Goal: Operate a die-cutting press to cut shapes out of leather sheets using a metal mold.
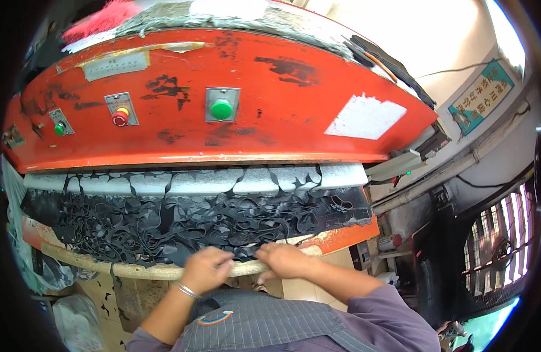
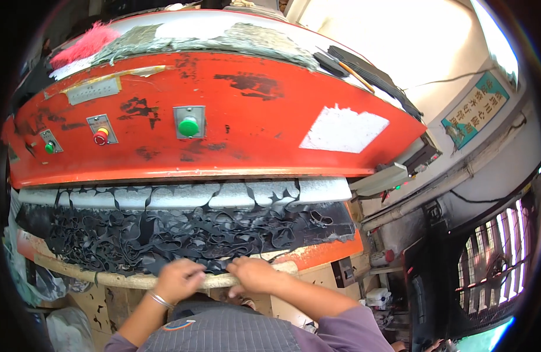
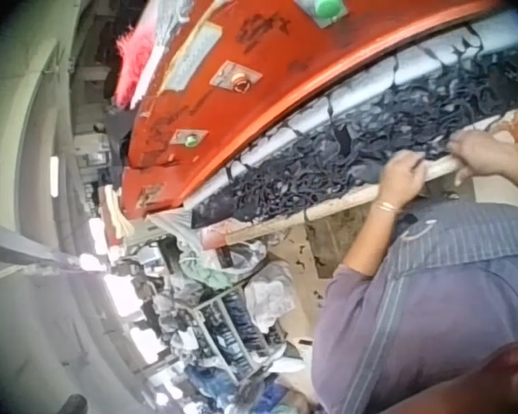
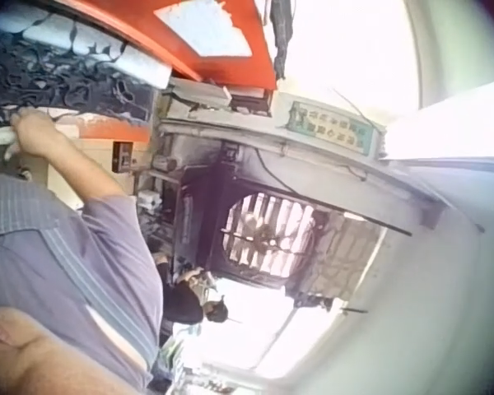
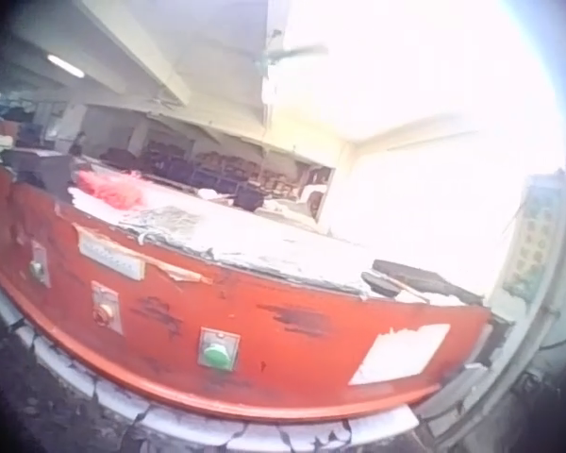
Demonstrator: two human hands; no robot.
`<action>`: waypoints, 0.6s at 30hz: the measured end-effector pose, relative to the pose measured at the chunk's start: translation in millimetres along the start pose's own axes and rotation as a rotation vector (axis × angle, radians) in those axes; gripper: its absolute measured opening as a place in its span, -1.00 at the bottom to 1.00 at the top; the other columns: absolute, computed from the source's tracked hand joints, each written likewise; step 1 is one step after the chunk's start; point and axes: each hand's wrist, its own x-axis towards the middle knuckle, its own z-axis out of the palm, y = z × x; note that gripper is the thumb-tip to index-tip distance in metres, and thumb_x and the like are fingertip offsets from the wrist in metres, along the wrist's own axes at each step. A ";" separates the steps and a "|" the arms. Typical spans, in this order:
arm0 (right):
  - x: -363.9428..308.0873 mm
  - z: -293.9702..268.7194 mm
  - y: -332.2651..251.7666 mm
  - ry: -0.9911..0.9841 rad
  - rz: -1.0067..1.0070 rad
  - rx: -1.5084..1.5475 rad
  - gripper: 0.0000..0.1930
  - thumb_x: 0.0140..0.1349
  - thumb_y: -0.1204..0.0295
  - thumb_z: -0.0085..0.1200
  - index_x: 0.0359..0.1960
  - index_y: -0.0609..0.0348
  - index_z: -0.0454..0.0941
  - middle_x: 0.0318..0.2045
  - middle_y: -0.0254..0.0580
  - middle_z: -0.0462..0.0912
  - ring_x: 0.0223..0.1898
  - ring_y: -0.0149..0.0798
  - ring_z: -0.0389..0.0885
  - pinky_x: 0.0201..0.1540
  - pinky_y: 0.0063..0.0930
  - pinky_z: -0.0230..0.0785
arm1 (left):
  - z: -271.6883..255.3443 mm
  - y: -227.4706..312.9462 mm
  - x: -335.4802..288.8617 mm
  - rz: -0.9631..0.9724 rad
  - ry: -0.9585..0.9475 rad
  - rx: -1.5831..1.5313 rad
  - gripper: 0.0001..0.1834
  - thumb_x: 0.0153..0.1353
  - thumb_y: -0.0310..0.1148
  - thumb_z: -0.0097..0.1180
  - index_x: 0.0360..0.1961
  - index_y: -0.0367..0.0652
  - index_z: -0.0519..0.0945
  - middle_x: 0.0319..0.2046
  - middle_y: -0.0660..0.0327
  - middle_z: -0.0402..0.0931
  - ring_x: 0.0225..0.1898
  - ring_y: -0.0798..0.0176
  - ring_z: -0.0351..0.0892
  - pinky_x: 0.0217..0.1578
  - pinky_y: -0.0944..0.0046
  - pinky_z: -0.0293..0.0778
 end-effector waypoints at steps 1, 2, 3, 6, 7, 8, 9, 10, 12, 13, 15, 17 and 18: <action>-2.7 23.1 -3.8 0.198 -0.017 -0.036 -0.41 -0.10 0.16 0.31 -0.06 0.26 0.47 -0.19 -0.04 0.54 -0.10 0.00 0.53 -0.10 -0.22 0.44 | 12.2 1.9 -6.1 0.088 -0.054 0.121 -0.74 0.02 -0.24 0.23 -0.26 -0.08 0.70 -0.31 0.17 0.64 -0.22 0.11 0.61 -0.18 0.22 0.54; -4.8 38.9 -6.9 0.390 -0.034 -0.071 -0.41 -0.20 0.26 0.36 -0.09 0.25 0.47 -0.23 -0.07 0.53 -0.13 -0.04 0.53 -0.11 -0.25 0.43 | 27.5 6.8 -9.7 0.091 0.049 0.153 -0.75 0.01 -0.23 0.23 -0.30 -0.11 0.69 -0.32 0.19 0.62 -0.21 0.11 0.58 -0.18 0.19 0.52; -1.9 48.3 -7.4 0.446 0.011 -0.092 -0.43 -0.22 0.31 0.35 -0.11 0.23 0.47 -0.25 -0.11 0.51 -0.16 -0.08 0.52 -0.12 -0.29 0.43 | 30.5 7.0 -10.9 0.054 0.060 0.193 -0.76 0.00 -0.23 0.23 -0.33 -0.12 0.68 -0.36 0.18 0.59 -0.25 0.09 0.56 -0.21 0.16 0.51; 20.8 39.6 -6.2 0.527 0.094 -0.166 -0.56 -0.24 0.38 0.34 -0.26 0.17 0.48 -0.33 -0.18 0.51 -0.21 -0.13 0.53 -0.18 -0.28 0.44 | 22.4 10.8 8.0 0.033 0.107 0.259 -0.78 -0.02 -0.25 0.25 -0.39 -0.15 0.66 -0.42 0.15 0.56 -0.32 0.03 0.53 -0.27 0.12 0.48; 26.1 32.6 -3.8 0.515 0.088 -0.165 -0.56 -0.24 0.37 0.34 -0.26 0.17 0.48 -0.33 -0.17 0.52 -0.21 -0.13 0.54 -0.18 -0.27 0.44 | 20.2 6.3 17.0 0.032 0.151 0.260 -0.78 -0.04 -0.26 0.27 -0.42 -0.17 0.65 -0.44 0.12 0.55 -0.35 0.00 0.52 -0.29 0.11 0.45; 29.7 25.8 -1.1 0.501 0.070 -0.166 -0.56 -0.24 0.36 0.35 -0.27 0.17 0.49 -0.33 -0.16 0.53 -0.21 -0.14 0.54 -0.19 -0.26 0.45 | 19.8 1.4 20.3 0.037 0.155 0.290 -0.78 -0.04 -0.26 0.27 -0.42 -0.17 0.65 -0.44 0.12 0.55 -0.35 0.00 0.52 -0.29 0.11 0.45; 33.6 22.2 0.3 0.527 0.052 -0.161 -0.56 -0.24 0.36 0.35 -0.27 0.17 0.49 -0.33 -0.16 0.53 -0.21 -0.14 0.54 -0.19 -0.26 0.45 | 21.5 -5.3 20.8 0.039 0.168 0.282 -0.77 -0.05 -0.23 0.27 -0.43 -0.15 0.65 -0.45 0.13 0.53 -0.34 0.00 0.52 -0.29 0.11 0.46; 36.3 21.2 3.7 0.489 0.032 -0.150 -0.57 -0.25 0.36 0.36 -0.28 0.17 0.49 -0.31 -0.15 0.54 -0.19 -0.13 0.55 -0.19 -0.25 0.46 | 22.9 -9.6 21.4 0.041 0.183 0.271 -0.76 -0.06 -0.21 0.28 -0.43 -0.13 0.64 -0.47 0.14 0.51 -0.33 0.01 0.51 -0.29 0.11 0.47; 26.2 24.1 8.4 0.459 0.013 -0.141 -0.57 -0.25 0.37 0.37 -0.29 0.16 0.50 -0.29 -0.14 0.54 -0.17 -0.12 0.56 -0.19 -0.24 0.47 | 30.1 -3.9 14.0 0.016 0.174 0.260 -0.75 -0.08 -0.18 0.29 -0.48 -0.13 0.64 -0.49 0.14 0.51 -0.36 0.00 0.51 -0.31 0.11 0.46; 29.4 11.7 12.4 0.359 -0.035 -0.163 -0.59 -0.20 0.31 0.35 -0.28 0.16 0.51 -0.28 -0.08 0.57 -0.16 -0.08 0.57 -0.18 -0.22 0.47 | 22.5 0.1 20.6 0.012 0.178 0.239 -0.75 -0.08 -0.17 0.29 -0.49 -0.13 0.64 -0.49 0.14 0.52 -0.35 0.00 0.51 -0.32 0.10 0.46; 37.1 -36.0 12.5 0.052 -0.073 -0.156 -0.58 -0.07 0.18 0.29 -0.20 0.12 0.54 -0.24 0.01 0.62 -0.12 0.01 0.60 -0.14 -0.16 0.47 | 14.4 -7.2 22.5 0.022 0.161 0.274 -0.70 -0.07 -0.10 0.29 -0.46 -0.11 0.66 -0.47 0.13 0.54 -0.36 -0.02 0.52 -0.32 0.08 0.46; 50.5 -67.8 29.0 -0.070 -0.044 -0.064 -0.53 0.06 0.03 0.19 -0.08 0.05 0.55 -0.23 0.06 0.64 -0.10 0.09 0.61 -0.08 -0.08 0.45 | 17.0 -13.4 10.9 -0.018 0.096 0.280 -0.66 -0.01 -0.02 0.25 -0.44 -0.09 0.69 -0.44 0.13 0.59 -0.33 -0.01 0.57 -0.27 0.12 0.50; 57.0 -65.0 48.9 -0.001 -0.030 0.003 -0.50 0.11 -0.03 0.13 -0.02 0.01 0.55 -0.23 0.07 0.65 -0.11 0.12 0.61 -0.06 -0.04 0.44 | 26.9 -14.5 1.8 -0.047 0.067 0.222 -0.65 0.02 0.00 0.22 -0.46 -0.07 0.71 -0.46 0.13 0.61 -0.33 -0.01 0.58 -0.26 0.14 0.51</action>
